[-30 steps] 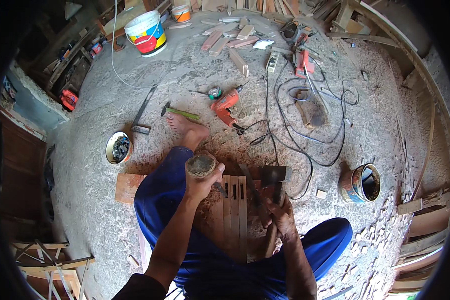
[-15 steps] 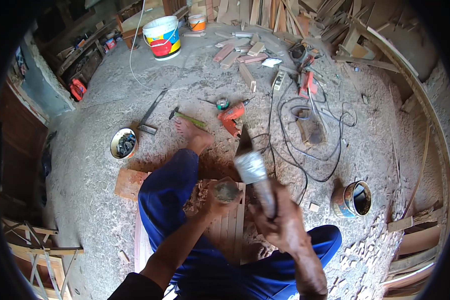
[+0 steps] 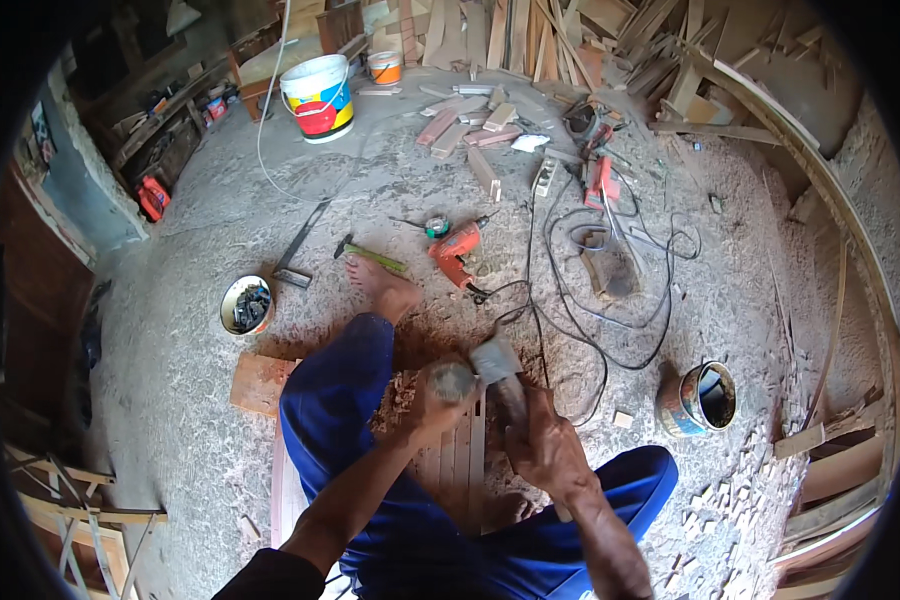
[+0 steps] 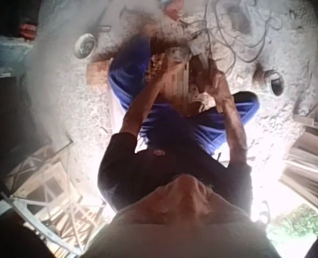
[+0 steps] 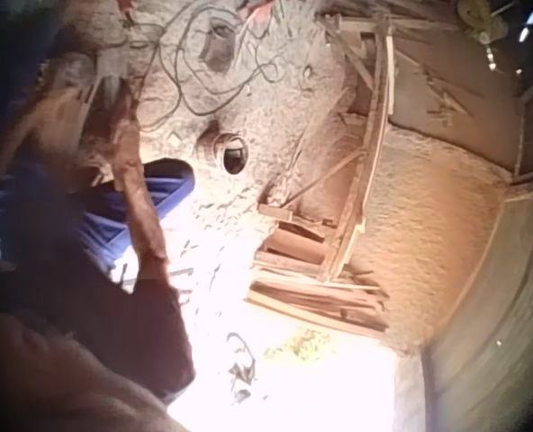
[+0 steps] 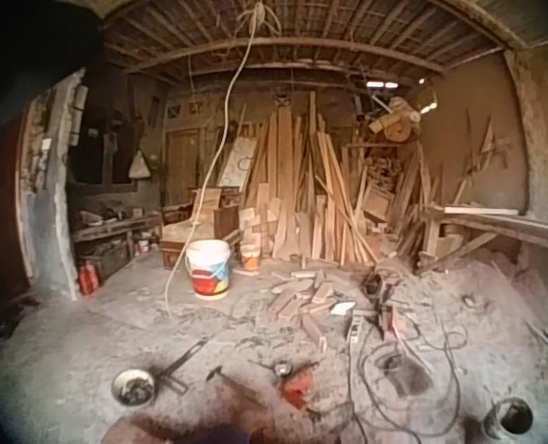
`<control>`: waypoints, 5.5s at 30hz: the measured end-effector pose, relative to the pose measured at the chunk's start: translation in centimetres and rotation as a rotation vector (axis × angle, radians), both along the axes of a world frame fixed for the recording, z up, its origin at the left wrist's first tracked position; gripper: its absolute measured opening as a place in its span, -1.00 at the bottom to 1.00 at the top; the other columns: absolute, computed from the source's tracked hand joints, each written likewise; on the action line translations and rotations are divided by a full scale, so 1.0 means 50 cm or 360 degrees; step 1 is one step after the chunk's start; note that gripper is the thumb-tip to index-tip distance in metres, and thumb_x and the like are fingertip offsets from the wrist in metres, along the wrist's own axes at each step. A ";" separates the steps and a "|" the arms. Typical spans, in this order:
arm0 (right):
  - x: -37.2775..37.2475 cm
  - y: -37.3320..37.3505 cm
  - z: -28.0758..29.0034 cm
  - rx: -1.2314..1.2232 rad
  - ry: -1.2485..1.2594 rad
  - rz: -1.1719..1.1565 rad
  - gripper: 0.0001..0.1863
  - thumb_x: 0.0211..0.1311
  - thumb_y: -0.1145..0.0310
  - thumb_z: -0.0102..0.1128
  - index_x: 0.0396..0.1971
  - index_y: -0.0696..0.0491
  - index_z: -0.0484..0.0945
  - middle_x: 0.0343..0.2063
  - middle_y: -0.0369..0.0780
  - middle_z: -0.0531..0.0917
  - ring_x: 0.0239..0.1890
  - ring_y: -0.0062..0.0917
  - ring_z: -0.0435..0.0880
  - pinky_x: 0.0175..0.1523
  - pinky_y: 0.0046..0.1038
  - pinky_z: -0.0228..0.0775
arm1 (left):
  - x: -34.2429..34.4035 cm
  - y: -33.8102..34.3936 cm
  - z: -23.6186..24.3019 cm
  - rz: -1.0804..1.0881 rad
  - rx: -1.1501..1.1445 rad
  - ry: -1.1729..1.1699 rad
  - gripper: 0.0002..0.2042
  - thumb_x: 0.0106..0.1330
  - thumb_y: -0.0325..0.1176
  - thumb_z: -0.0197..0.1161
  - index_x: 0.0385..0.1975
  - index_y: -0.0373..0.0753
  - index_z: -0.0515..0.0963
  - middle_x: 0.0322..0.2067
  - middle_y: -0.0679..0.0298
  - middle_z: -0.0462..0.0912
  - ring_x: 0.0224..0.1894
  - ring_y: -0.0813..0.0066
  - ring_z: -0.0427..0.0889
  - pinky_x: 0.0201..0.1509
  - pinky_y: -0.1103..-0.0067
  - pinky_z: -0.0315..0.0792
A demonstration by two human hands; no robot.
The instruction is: The person uses a wooden mallet to strike a chisel, creating rectangular holes in a piece of wood while sitting on the floor.
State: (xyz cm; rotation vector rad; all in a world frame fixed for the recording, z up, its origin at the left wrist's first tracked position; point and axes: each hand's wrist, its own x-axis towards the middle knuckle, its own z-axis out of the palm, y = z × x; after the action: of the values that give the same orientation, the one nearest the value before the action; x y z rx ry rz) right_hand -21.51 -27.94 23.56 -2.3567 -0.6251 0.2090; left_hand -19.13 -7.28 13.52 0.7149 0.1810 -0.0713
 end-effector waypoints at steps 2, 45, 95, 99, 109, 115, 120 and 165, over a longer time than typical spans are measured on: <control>-0.016 0.003 -0.024 0.0204 0.0189 -0.0236 -0.48 0.20 0.38 0.24 0.11 0.16 0.25 -0.48 0.10 0.64 -0.40 -0.01 0.70 -0.32 -0.12 0.52 | 0.087 0.048 -0.028 0.0005 0.1564 -0.0125 -0.75 0.19 -0.28 0.41 -0.32 -0.34 0.61 -0.34 0.21 0.66 -0.24 0.46 0.62 -0.19 0.45 0.51; -0.011 -0.100 -0.477 0.0191 0.0026 -0.0728 -0.42 0.16 0.25 0.38 0.08 0.25 0.40 -0.35 -0.02 0.64 -0.40 -0.39 0.69 -0.35 -0.32 0.55 | -0.065 0.110 0.056 0.1160 0.0963 -0.0568 -0.86 0.20 -0.61 0.35 -0.46 -0.36 0.48 -0.59 0.27 0.55 -0.63 0.55 0.51 -0.53 0.58 0.41; 0.250 0.081 -0.235 -0.0608 0.1045 0.0788 -0.41 0.14 0.23 0.40 0.21 -0.07 0.48 -0.34 -0.22 0.68 -0.56 -0.65 0.53 -0.47 -0.50 0.51 | -0.135 0.172 0.105 0.1531 0.0932 -0.0585 -0.79 0.28 -0.49 0.32 -0.29 -0.25 0.35 -0.49 0.23 0.50 -0.50 0.50 0.53 -0.39 0.56 0.48; 0.343 0.094 -0.423 0.1085 0.0599 0.0006 -0.56 0.21 0.24 0.35 0.04 0.02 0.45 -0.52 -0.30 0.54 -0.59 -0.59 0.55 -0.54 -0.51 0.44 | -0.120 0.143 0.119 0.1381 0.0910 -0.0638 -0.78 0.27 -0.48 0.34 -0.32 -0.26 0.36 -0.50 0.23 0.52 -0.50 0.51 0.53 -0.38 0.58 0.48; -0.069 0.001 -0.221 0.1338 0.1733 -0.0611 -0.76 0.23 0.32 0.29 -0.21 0.09 0.46 -0.60 -0.34 0.49 -0.71 -0.63 0.47 -0.65 -0.51 0.42 | -0.110 0.134 0.088 0.1190 0.1066 -0.0546 -0.76 0.23 -0.49 0.42 -0.32 -0.28 0.41 -0.48 0.28 0.56 -0.48 0.55 0.56 -0.37 0.59 0.51; -0.233 -0.062 -0.278 0.1501 0.2363 -0.0745 -0.82 0.28 0.30 0.29 -0.25 0.04 0.49 -0.57 -0.35 0.49 -0.67 -0.62 0.49 -0.62 -0.53 0.45 | -0.117 0.114 0.090 0.1235 0.1002 -0.0552 -0.78 0.22 -0.54 0.41 -0.34 -0.28 0.43 -0.48 0.29 0.55 -0.51 0.57 0.55 -0.40 0.60 0.50; -0.247 -0.062 -0.275 0.1586 0.2356 -0.0821 -0.79 0.30 0.30 0.29 -0.20 0.03 0.46 -0.56 -0.37 0.49 -0.67 -0.66 0.49 -0.63 -0.61 0.41 | -0.131 0.088 0.089 0.1210 0.1188 -0.0519 -0.78 0.30 -0.42 0.35 -0.32 -0.27 0.38 -0.56 0.28 0.51 -0.55 0.54 0.50 -0.44 0.58 0.40; -0.232 -0.038 -0.245 0.1394 0.2126 -0.0708 -0.71 0.24 0.34 0.33 -0.16 0.04 0.41 -0.53 -0.35 0.49 -0.67 -0.67 0.46 -0.61 -0.55 0.42 | -0.051 0.045 0.057 0.0573 0.1535 -0.0718 -0.83 0.17 -0.42 0.46 -0.49 -0.28 0.56 -0.56 0.37 0.64 -0.54 0.61 0.58 -0.39 0.57 0.46</control>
State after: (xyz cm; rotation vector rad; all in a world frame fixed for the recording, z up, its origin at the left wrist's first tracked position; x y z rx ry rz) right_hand -33.12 -29.87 11.31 -1.0506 0.4115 0.9458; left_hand -21.68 -5.02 16.36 1.6199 -0.1110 0.5549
